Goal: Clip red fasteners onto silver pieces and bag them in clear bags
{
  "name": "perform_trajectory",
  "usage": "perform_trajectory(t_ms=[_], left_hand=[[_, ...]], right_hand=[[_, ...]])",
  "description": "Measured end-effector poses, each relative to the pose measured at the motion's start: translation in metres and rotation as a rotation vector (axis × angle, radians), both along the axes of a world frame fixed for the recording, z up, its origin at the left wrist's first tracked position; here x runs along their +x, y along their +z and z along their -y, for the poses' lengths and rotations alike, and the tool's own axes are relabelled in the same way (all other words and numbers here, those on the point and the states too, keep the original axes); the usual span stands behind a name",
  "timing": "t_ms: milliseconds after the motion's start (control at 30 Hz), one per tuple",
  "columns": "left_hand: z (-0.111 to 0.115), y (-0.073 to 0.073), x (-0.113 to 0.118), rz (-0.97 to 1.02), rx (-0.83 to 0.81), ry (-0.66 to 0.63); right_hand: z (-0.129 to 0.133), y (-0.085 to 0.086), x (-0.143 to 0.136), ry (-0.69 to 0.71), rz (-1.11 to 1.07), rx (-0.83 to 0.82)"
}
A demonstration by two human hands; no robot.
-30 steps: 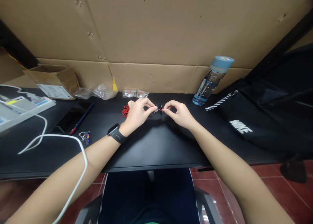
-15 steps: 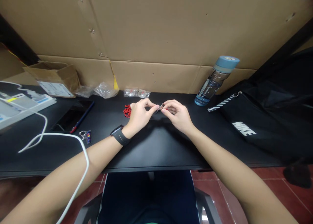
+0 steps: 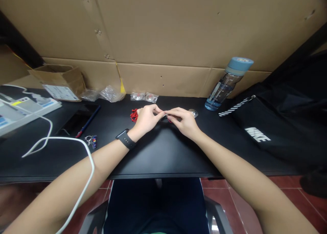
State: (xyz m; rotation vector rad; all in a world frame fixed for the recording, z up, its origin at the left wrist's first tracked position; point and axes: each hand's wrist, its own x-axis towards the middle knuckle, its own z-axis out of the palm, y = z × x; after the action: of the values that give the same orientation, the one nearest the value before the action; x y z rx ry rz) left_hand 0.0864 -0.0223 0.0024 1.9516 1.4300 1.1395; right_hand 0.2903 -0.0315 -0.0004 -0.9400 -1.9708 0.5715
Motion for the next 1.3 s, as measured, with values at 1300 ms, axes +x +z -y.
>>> perform_trajectory(t_ms=[1300], left_hand=[[0.002, 0.002, -0.008, -0.292, 0.071, -0.031]], right_hand=[[0.001, -0.002, -0.004, -0.205, 0.538, 0.264]])
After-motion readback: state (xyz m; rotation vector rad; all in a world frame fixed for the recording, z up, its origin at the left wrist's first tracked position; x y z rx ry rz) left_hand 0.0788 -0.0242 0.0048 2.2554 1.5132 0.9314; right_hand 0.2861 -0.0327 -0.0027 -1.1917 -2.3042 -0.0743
